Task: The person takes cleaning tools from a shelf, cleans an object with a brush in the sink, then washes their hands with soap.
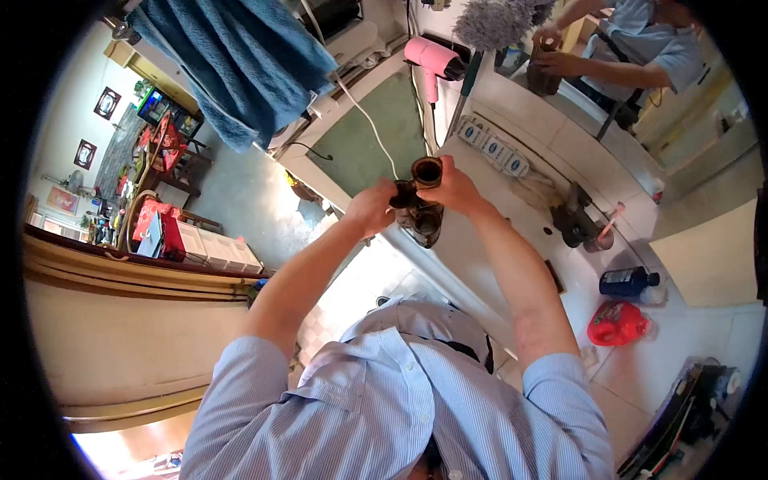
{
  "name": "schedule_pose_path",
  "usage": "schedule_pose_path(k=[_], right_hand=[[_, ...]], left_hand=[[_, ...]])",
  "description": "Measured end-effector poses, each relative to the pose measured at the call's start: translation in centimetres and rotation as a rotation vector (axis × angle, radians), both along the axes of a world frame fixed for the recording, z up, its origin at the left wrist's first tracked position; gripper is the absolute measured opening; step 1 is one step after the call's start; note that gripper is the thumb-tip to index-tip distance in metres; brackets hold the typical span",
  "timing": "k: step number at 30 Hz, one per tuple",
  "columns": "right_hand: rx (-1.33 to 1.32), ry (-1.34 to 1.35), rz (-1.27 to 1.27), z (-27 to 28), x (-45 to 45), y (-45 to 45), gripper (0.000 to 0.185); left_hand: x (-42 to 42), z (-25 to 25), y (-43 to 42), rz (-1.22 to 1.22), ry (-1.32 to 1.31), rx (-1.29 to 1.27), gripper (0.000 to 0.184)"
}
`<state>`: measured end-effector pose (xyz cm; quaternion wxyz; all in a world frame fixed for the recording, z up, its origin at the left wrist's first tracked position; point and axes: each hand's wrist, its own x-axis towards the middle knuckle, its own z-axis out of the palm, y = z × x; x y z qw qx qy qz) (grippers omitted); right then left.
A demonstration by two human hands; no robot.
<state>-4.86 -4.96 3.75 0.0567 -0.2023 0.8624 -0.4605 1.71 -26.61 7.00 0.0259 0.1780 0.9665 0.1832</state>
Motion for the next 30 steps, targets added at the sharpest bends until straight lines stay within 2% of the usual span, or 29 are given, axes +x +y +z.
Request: schedule_pose_path(k=[1, 3, 4, 6, 9, 12, 20, 25, 27, 30], right_hand=[[-0.005, 0.005, -0.005, -0.1, 0.2, 0.0, 0.084], [-0.034, 0.042, 0.013, -0.3, 0.6, 0.2, 0.082], [-0.066, 0.085, 0.031, -0.2, 0.7, 0.2, 0.080], [-0.047, 0.070, 0.072, 0.0, 0.9, 0.2, 0.085], [-0.015, 0.063, 0.086, 0.1, 1.5, 0.2, 0.088], [-0.022, 0.080, 0.066, 0.0, 1.5, -0.1, 0.085], [-0.004, 0.040, 0.064, 0.2, 1.6, 0.2, 0.088], [-0.025, 0.008, 0.208, 0.1, 0.9, 0.9, 0.089], [0.025, -0.038, 0.181, -0.2, 0.9, 0.8, 0.090], [-0.010, -0.016, 0.054, 0.2, 2.7, 0.4, 0.088]], left_hand=[[0.3, 0.3, 0.6, -0.001, -0.001, 0.003, 0.035], [0.8, 0.4, 1.7, 0.309, -0.054, 0.132, 0.053], [0.4, -0.4, 1.6, 0.315, -0.053, 0.138, 0.053], [-1.1, -0.9, 1.6, 0.143, -0.294, 0.113, 0.065], [-0.5, -0.3, 2.0, 0.166, -0.290, 0.152, 0.072], [-0.3, -0.8, 2.0, 0.174, -0.191, 0.108, 0.073], [-0.3, -0.7, 2.3, 0.208, -0.237, 0.078, 0.078], [0.0, -0.9, 2.5, 0.235, -0.290, 0.052, 0.081], [0.3, -1.1, 2.5, 0.202, -0.155, 0.163, 0.078], [-0.4, -2.4, 2.7, 0.164, -0.163, 0.100, 0.078]])
